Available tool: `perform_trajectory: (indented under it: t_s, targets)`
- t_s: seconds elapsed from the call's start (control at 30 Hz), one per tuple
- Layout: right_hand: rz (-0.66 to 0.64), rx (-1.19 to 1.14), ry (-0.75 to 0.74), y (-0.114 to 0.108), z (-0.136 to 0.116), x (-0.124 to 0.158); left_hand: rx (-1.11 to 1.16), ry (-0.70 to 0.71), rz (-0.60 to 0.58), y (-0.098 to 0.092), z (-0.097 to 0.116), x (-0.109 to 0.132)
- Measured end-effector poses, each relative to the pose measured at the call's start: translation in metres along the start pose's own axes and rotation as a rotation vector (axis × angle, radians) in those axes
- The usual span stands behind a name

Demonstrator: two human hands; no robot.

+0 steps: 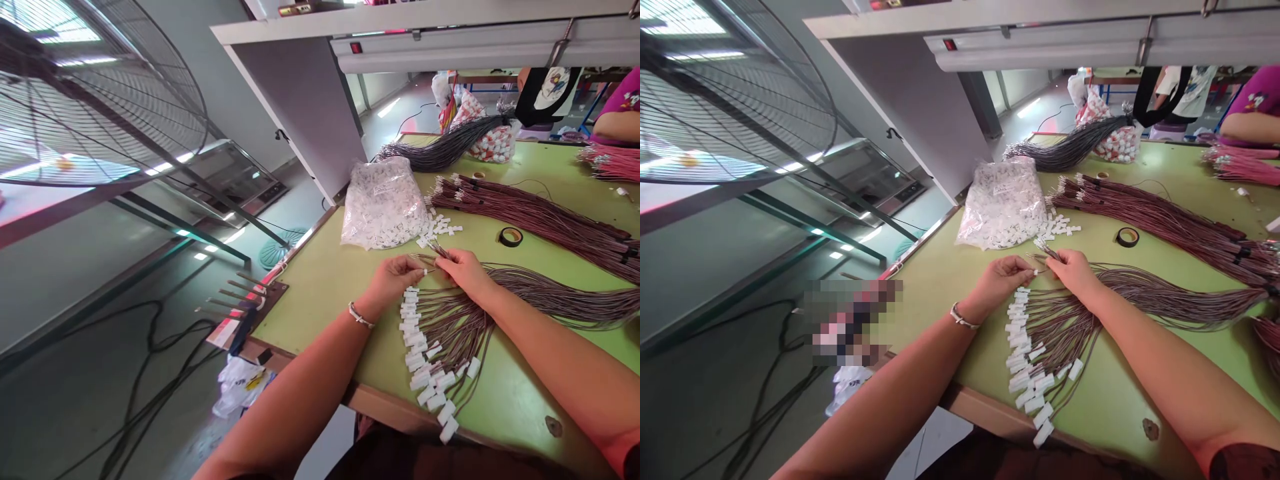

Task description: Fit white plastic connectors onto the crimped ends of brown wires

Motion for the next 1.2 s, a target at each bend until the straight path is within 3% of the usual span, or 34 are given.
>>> perform_trajectory:
  t_s: [0.1, 0.17, 0.2, 0.27, 0.37, 0.4, 0.53, 0.7, 0.77, 0.83, 0.93, 1.07, 1.2]
  targets:
    - [0.082, -0.108, -0.047, -0.005, -0.001, -0.001, -0.207, -0.076, -0.294, 0.001, 0.008, 0.008]
    - [0.089, -0.227, -0.071, -0.006, -0.001, -0.002, -0.320, -0.030, -0.500, 0.003, 0.019, 0.011]
    - [0.080, -0.287, -0.070, -0.005, -0.001, -0.002, -0.368, 0.009, -0.538, 0.002, 0.026, 0.010]
    - [0.063, -0.370, -0.067, -0.004, -0.002, -0.003, -0.479, 0.051, -0.412, -0.005, 0.037, -0.001]
    - [0.066, -0.361, -0.058, -0.001, -0.003, -0.002, -0.734, -0.054, 0.070, -0.021, 0.045, -0.029]
    - [0.085, -0.336, -0.055, -0.001, -0.003, -0.002, -0.819, -0.107, 0.134, -0.022, 0.043, -0.039]
    - [0.192, -0.218, -0.087, -0.004, -0.005, 0.001, -1.051, -0.208, 0.144, -0.013, 0.029, -0.070]
    - [0.186, -0.145, -0.130, -0.003, -0.006, 0.000, -1.134, -0.212, 0.066, -0.016, 0.019, -0.073]
    - [0.171, -0.160, -0.122, -0.001, -0.007, 0.000, -1.089, -0.144, 0.066, -0.023, 0.023, -0.064]
    - [0.163, -0.141, -0.128, 0.002, -0.010, 0.001, -0.950, -0.063, 0.143, -0.033, 0.030, -0.049]
    - [0.137, -0.081, -0.140, 0.007, -0.016, 0.003, -0.493, -0.071, 0.242, -0.045, 0.032, -0.022]
    - [0.091, -0.051, -0.127, 0.013, -0.019, 0.004, 0.049, -0.173, 0.105, -0.031, 0.019, 0.002]
    - [0.077, 0.073, -0.143, 0.016, -0.018, 0.002, 0.176, -0.145, 0.055, -0.012, 0.012, 0.006]
Point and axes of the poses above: each hand's wrist, its own x-axis away from the middle knuckle, its own y-axis out of the palm, z = x × y, the point moved 4 cm from there along -x, towards the middle knuckle, and after that the axes turned 15 degrees about -z, right-handed, at the moved point
